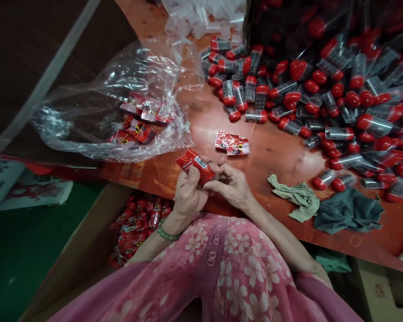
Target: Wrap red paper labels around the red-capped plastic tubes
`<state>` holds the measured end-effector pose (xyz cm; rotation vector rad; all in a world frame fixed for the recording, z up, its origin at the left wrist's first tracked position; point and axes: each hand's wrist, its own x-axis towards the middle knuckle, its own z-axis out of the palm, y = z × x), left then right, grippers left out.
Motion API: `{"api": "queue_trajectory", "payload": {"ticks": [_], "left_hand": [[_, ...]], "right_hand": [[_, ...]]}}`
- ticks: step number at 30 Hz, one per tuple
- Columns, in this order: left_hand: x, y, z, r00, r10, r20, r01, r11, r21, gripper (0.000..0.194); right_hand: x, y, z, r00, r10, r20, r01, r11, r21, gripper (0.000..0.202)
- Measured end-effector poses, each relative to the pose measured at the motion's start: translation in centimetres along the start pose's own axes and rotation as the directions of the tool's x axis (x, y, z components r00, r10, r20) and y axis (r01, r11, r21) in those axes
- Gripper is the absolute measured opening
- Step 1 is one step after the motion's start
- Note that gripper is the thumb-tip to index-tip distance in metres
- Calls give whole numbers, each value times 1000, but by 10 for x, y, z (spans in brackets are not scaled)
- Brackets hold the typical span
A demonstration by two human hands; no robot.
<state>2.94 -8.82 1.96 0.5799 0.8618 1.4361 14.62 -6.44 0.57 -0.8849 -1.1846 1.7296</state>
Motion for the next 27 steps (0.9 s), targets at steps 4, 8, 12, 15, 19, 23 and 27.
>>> {"api": "queue_trajectory", "payload": {"ticks": [4,8,12,15,19,23,27], "left_hand": [[-9,-6,-1,998,52,31,-54,996,75,43],[-14,-5,-9,999,46,26,-50,987,156,46],[-38,11,-42,997,75,-35,-54,909,414,38],[-80,33,-98,912,306,-274,-2,670,742,35],[-136,73,-181,779,423,-464,498,35,867,45],[-134,95,-190,865,426,-265,449,-421,788,79],[-54,64,-114,836,520,177,-40,-263,964,60]], "right_hand": [[1,1,7,998,-37,-47,33,995,-90,57],[1,8,12,998,-65,-24,59,980,-192,63],[0,1,0,943,-53,330,203,875,-440,48],[5,-14,-26,922,-132,363,360,636,-683,31],[17,-25,-71,944,-273,187,265,283,-922,32],[26,-12,-99,973,-173,152,172,110,-979,45],[30,7,-109,960,-234,152,174,76,-982,31]]}}
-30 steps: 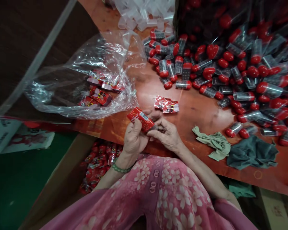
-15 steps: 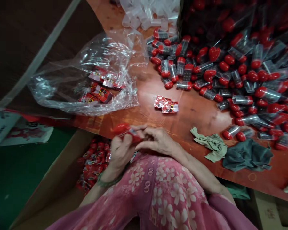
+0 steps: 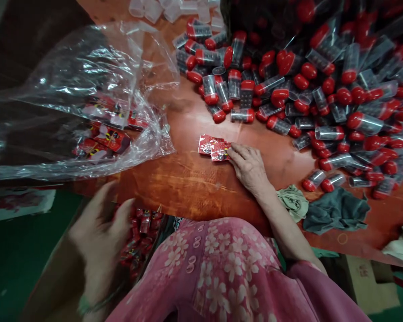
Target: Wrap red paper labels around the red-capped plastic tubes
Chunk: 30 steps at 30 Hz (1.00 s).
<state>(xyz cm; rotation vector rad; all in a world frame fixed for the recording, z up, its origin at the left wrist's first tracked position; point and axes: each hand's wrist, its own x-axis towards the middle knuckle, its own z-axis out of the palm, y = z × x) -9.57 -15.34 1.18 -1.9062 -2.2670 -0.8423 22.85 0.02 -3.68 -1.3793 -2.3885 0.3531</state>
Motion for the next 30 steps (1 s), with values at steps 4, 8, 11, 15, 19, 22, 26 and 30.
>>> {"api": "queue_trajectory", "payload": {"ticks": [4,8,11,15,19,22,26,30], "left_hand": [[60,91,77,840,542,19,-505,795,-335,55],[85,125,118,757,636,149,-559,749,-357,40],[92,121,128,720,682,128,-633,721,-281,36],[101,112,131,672,738,53,-722,670,-172,33],[113,107,134,678,735,-20,-731,671,-124,23],[116,105,136,709,705,7,-697,703,-141,23],[116,107,137,764,639,88,-605,757,-248,25],[121,106,137,801,574,172,-478,785,-394,30]], "right_hand": [[1,4,2,993,-101,-64,98,994,-50,29],[6,2,-5,971,-222,-93,210,970,-123,30],[10,-3,-7,950,-293,-108,279,952,-124,29],[13,-4,-15,959,-279,-55,273,957,-94,29],[19,22,-38,996,-65,-64,52,981,-188,26],[28,55,-53,974,191,-122,-222,914,-340,29],[38,82,-57,936,349,-50,-338,847,-410,41],[39,84,-50,923,384,19,-346,849,-399,38]]}}
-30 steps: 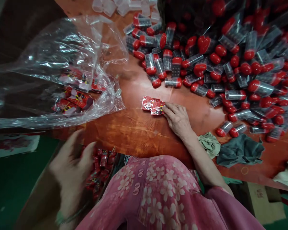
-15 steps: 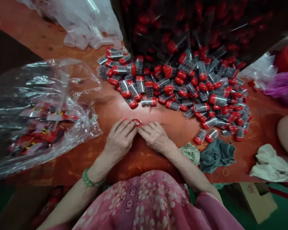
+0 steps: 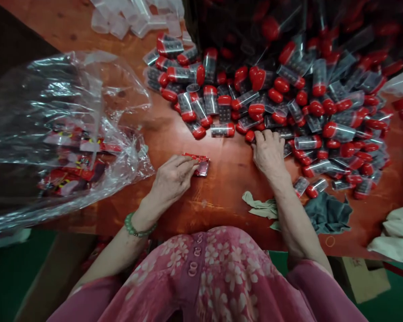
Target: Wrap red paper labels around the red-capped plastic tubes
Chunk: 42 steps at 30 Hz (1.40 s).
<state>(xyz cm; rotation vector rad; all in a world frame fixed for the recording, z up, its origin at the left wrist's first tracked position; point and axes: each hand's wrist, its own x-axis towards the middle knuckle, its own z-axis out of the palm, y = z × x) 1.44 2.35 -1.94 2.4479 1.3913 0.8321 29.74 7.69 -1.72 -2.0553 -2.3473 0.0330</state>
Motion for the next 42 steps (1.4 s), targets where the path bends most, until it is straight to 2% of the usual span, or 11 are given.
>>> {"api": "queue_trajectory", "payload": {"ticks": [3,5,7,9,13,17,20,25,30,38,42], "left_hand": [[3,-4,-4,994,-107,33,111,983,-149,26],[3,-5,-6,975,-222,24,219,931,-293,18],[2,-2,-9,942,-337,-2,305,854,-423,10],[1,4,-13,919,-393,-25,330,802,-498,5],[0,17,-22,934,-348,-73,252,793,-554,4],[-4,23,-30,961,-238,-144,127,836,-534,4],[-7,25,-35,975,-155,-160,62,878,-474,3],[-15,27,-38,992,-28,-124,-13,948,-318,6],[-22,28,-33,998,18,-67,-34,970,-240,13],[-30,25,-28,996,-83,42,92,946,-312,20],[-31,25,-29,992,-72,102,108,908,-405,21]], "right_hand": [[-7,-4,3,1000,-11,4,11,998,63,35],[-16,-7,0,999,-48,-20,51,975,218,31],[-26,-13,-8,993,-104,-64,122,890,439,29],[-37,-21,-20,982,-157,-103,187,754,630,27],[-54,-40,-46,955,-270,-124,259,551,793,24],[-59,-49,-60,900,-408,-154,348,459,817,25],[-59,-53,-66,857,-500,-127,400,487,777,28],[-61,-57,-71,808,-589,7,466,646,605,29],[-64,-64,-69,773,-621,128,513,732,448,29],[-56,-68,-70,755,-637,154,458,680,573,29],[-57,-71,-67,754,-638,155,427,657,621,30]]}}
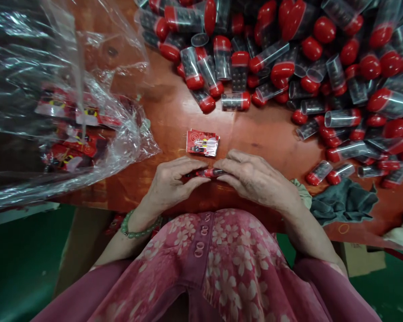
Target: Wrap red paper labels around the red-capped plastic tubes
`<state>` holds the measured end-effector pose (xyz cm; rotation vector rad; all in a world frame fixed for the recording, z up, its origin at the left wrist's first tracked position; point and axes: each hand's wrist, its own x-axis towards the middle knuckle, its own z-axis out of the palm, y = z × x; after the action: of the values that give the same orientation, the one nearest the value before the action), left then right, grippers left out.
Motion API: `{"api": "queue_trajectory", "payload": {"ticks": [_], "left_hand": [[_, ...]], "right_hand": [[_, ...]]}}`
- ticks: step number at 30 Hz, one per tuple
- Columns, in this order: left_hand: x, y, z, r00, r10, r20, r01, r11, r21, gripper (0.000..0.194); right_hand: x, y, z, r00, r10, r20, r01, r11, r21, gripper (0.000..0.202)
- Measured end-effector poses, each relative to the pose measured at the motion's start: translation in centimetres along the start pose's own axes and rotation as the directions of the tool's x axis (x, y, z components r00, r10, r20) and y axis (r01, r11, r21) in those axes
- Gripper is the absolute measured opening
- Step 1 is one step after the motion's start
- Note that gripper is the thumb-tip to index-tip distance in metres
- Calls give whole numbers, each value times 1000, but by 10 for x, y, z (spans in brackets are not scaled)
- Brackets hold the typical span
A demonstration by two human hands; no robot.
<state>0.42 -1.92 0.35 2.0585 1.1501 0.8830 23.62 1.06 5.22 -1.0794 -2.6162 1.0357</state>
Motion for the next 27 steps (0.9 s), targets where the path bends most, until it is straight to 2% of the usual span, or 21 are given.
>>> {"api": "queue_trajectory", "payload": {"ticks": [5,8,10,12,14,16,19,22,24,27], "left_hand": [[1,3,2,993,-45,108,49,998,-33,14],[3,5,2,973,-125,195,143,986,-83,16],[5,4,1,928,-198,315,261,949,-174,19],[6,2,-1,852,-248,460,397,880,-260,24],[8,1,-4,785,-264,560,491,817,-302,30],[8,0,-9,773,-298,559,535,781,-323,30],[7,1,-15,806,-394,441,560,748,-355,34],[6,2,-14,800,-464,379,590,724,-359,31],[7,1,-10,774,-477,416,625,682,-380,27],[8,-2,-3,732,-432,527,668,605,-432,29]], "right_hand": [[2,-5,13,999,24,-28,-24,1000,10,25],[3,-3,19,999,39,-20,-37,996,81,20],[4,2,21,1000,13,10,-15,975,223,16],[4,8,23,1000,3,17,-9,928,371,12],[4,11,25,1000,31,-2,-27,891,453,11],[4,12,26,997,72,-41,-44,879,475,11],[6,11,28,988,129,-83,-74,874,480,13],[9,9,29,986,142,-84,-82,865,495,14],[11,7,31,983,157,-92,-89,856,510,14],[10,6,35,974,193,-116,-107,850,515,17]]}}
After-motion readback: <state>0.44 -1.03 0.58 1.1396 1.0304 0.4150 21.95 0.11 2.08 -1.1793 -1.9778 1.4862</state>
